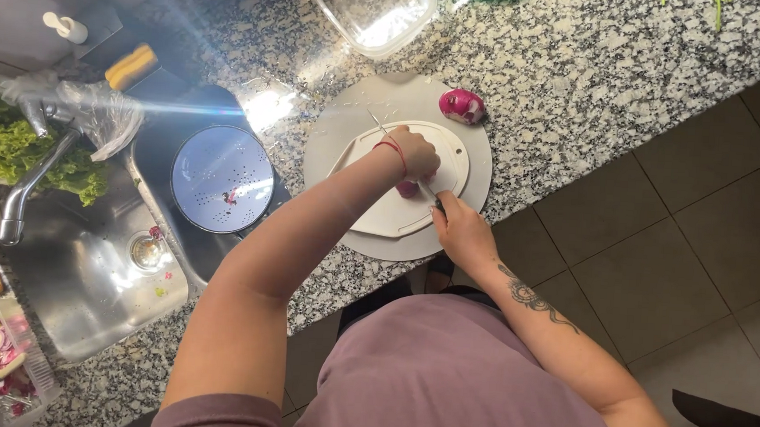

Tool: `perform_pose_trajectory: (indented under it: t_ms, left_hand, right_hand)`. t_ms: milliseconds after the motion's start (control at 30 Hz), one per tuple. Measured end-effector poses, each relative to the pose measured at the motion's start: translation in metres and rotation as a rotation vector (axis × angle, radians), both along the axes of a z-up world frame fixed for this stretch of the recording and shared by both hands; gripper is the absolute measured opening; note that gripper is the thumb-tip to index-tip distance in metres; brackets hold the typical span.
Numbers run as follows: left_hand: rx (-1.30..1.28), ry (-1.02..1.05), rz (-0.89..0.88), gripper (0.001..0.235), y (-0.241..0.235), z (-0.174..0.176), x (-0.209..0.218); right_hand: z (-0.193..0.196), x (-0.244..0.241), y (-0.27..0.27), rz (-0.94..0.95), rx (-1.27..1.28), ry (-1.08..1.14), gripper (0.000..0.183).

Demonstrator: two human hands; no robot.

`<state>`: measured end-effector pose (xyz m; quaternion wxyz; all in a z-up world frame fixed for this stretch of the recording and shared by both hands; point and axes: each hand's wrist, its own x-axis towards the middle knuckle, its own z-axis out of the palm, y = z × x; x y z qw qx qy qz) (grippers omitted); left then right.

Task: Peeling and dicing a red onion on a cutting board using a kitchen knife.

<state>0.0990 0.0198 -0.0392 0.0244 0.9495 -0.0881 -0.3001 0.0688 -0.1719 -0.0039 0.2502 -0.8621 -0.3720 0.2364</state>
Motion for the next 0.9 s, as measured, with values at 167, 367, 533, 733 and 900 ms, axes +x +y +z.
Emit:
perform_pose_trajectory:
  t_ms: [167,367,533,733,900]
  left_hand:
    - [0.100,0.148,0.041,0.025,-0.011,0.078,0.018]
    - [0.086,0.190,0.137,0.026,-0.010,0.080,0.022]
    - [-0.011,-0.004,0.081,0.008,0.000,0.014,0.025]
    - [-0.168,-0.463,-0.079,0.027,0.021,0.059,0.010]
    - [-0.381,-0.821,0.578,0.026,0.022,0.081,-0.054]
  right_hand:
    - [0.003,0.002,-0.002,-0.001,-0.023,0.043,0.029]
    - [0.012,0.004,-0.003,0.003,-0.041,0.054,0.029]
    - [0.023,0.004,-0.004,0.003,-0.065,0.087,0.030]
    - [0.027,0.003,-0.009,-0.001,-0.015,0.128,0.031]
    - [0.029,0.008,-0.016,-0.139,0.069,0.042,0.033]
